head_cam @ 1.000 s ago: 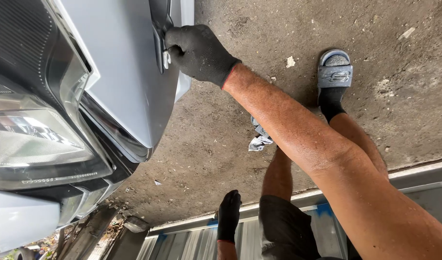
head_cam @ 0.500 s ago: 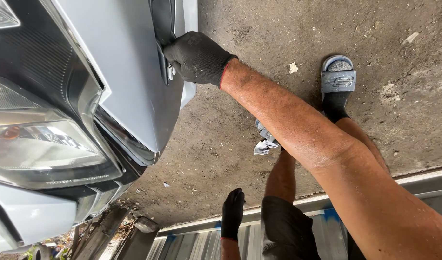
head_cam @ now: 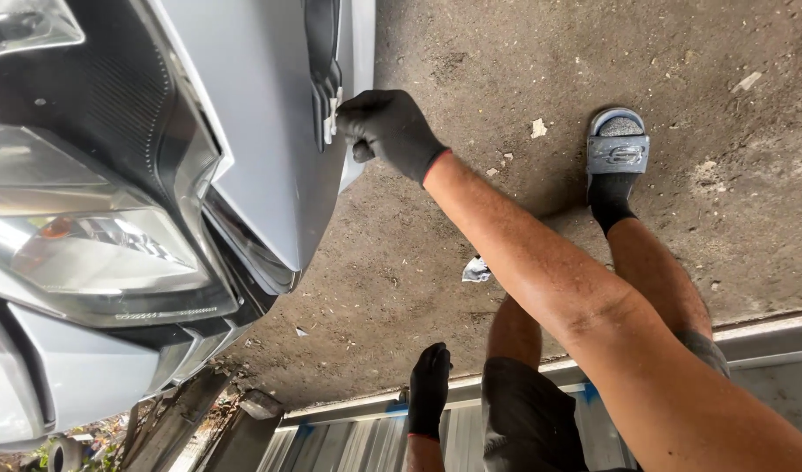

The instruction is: The person cleans the front bumper and headlight area of a silver car using a white cloth. They wipe the surface around the fog light and the lower grille section while wearing black gloves.

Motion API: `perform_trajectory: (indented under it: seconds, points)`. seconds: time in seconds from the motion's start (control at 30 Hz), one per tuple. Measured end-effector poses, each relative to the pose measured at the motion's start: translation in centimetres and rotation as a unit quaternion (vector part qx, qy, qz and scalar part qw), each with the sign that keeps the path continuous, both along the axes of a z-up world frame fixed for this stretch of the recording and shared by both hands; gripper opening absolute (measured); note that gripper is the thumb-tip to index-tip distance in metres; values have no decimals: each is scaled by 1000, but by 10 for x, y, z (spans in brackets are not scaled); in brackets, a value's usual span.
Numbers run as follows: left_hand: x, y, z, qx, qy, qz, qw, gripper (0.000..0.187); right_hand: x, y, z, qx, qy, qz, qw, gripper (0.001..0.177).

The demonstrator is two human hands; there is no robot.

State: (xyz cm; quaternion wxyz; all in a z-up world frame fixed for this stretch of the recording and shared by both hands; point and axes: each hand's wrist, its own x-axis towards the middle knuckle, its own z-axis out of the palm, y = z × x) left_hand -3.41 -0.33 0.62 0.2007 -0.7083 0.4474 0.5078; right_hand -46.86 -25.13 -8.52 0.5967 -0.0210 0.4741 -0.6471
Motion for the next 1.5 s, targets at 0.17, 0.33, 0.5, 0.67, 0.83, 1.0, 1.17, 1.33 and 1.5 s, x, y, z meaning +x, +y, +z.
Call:
perform_trajectory:
  seconds: [0.17,0.33,0.5,0.67,0.83,1.0,1.17,1.33,1.5]
  points:
    - [11,3,2,-9,8,14,1000,38,-8,-9,11,29,-96,4,995,14]
    - [67,42,10,-2,22,83,996,37,-3,-18,7,48,-28,39,998,16]
    - [102,83,19,-1,31,106,994,37,-6,-22,6,80,-76,58,992,13]
    - [119,108,41,-2,28,121,992,36,11,-26,-9,93,-126,38,987,18]
    - [123,117,60,2,26,129,991,36,0,-34,11,144,-75,64,985,24]
    - [115,115,69,4,30,135,990,36,-4,-35,14,167,-47,91,981,26]
    - [130,116,60,9,34,132,991,35,4,-35,0,164,-93,72,980,25]
    - [138,106,39,13,36,135,990,35,12,-28,-1,162,-108,72,978,24]
    - [123,81,6,21,42,142,989,35,23,1,-7,148,-16,137,979,28]
